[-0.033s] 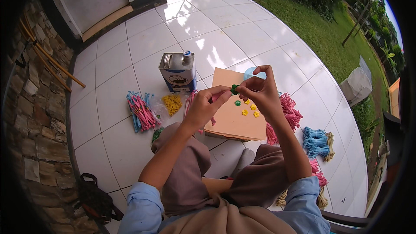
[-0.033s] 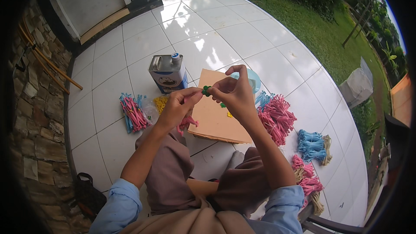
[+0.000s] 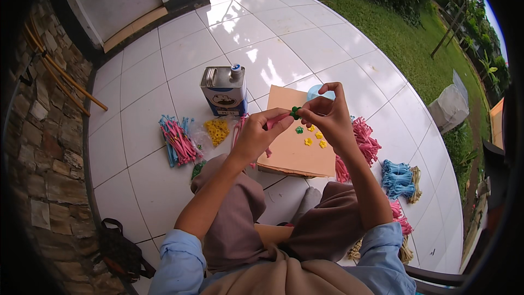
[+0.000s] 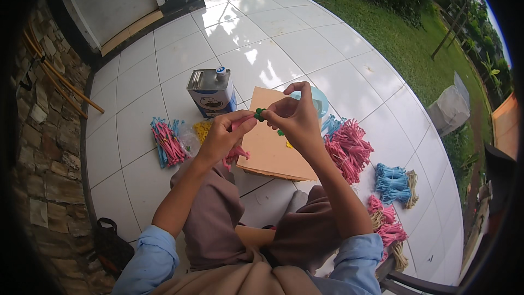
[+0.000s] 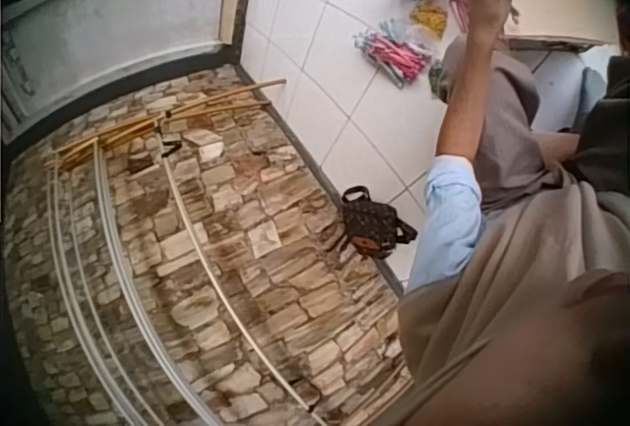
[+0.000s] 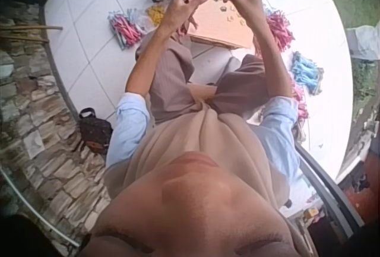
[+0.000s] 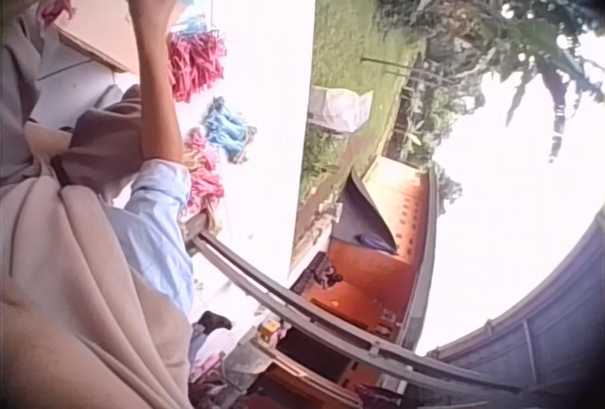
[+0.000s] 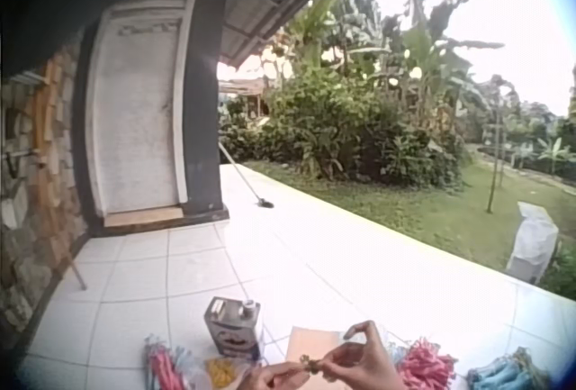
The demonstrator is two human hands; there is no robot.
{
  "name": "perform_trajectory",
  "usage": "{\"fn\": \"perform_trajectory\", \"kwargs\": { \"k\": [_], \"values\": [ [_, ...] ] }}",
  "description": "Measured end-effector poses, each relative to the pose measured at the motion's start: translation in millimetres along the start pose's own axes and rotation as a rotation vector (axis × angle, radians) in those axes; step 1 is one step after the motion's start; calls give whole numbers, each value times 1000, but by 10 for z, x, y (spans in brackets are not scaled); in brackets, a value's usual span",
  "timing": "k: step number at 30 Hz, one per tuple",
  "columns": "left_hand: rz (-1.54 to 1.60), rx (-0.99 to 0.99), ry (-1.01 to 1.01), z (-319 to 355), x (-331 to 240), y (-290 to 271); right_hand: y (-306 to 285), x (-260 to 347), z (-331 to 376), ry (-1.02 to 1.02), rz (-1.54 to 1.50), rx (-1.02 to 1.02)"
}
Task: The person applies adhesive to various small shoe components using a finger, then places the components onto a flat surface.
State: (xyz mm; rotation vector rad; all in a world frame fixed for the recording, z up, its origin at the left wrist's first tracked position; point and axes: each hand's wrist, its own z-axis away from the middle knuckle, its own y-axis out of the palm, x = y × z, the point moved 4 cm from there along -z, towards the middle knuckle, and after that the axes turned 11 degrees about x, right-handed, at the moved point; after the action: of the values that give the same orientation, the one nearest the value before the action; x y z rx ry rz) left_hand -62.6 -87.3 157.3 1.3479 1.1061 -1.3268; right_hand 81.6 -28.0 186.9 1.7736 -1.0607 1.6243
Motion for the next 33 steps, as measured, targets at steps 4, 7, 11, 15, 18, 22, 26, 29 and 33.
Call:
{"fn": "perform_trajectory", "kwargs": {
  "k": [4,7,11,15,18,22,26,29,33],
  "values": [
    [-122,-46,7,-6,-24,2,7,-21,5,-20,24,-31],
    [-189,-76,61,-27,15,-9,36,-5,12,-32,34,-50],
    [-257,-157,139,-23,37,-47,73,55,36,-26,240,-68],
    [-259,-170,153,-44,22,-41,-107,29,7,-207,378,-188],
    [-200,-156,130,-36,28,-43,74,24,3,-145,315,-18],
    [-210,-144,49,-25,57,-43,119,40,-5,-144,284,-1],
    [-135,-109,23,-37,53,-28,118,79,7,-179,241,-21],
    [-89,-107,45,-18,72,-47,145,62,-8,-231,287,-17],
    [-109,-130,10,-24,55,-29,143,92,-6,-240,281,17]
  ]
}}
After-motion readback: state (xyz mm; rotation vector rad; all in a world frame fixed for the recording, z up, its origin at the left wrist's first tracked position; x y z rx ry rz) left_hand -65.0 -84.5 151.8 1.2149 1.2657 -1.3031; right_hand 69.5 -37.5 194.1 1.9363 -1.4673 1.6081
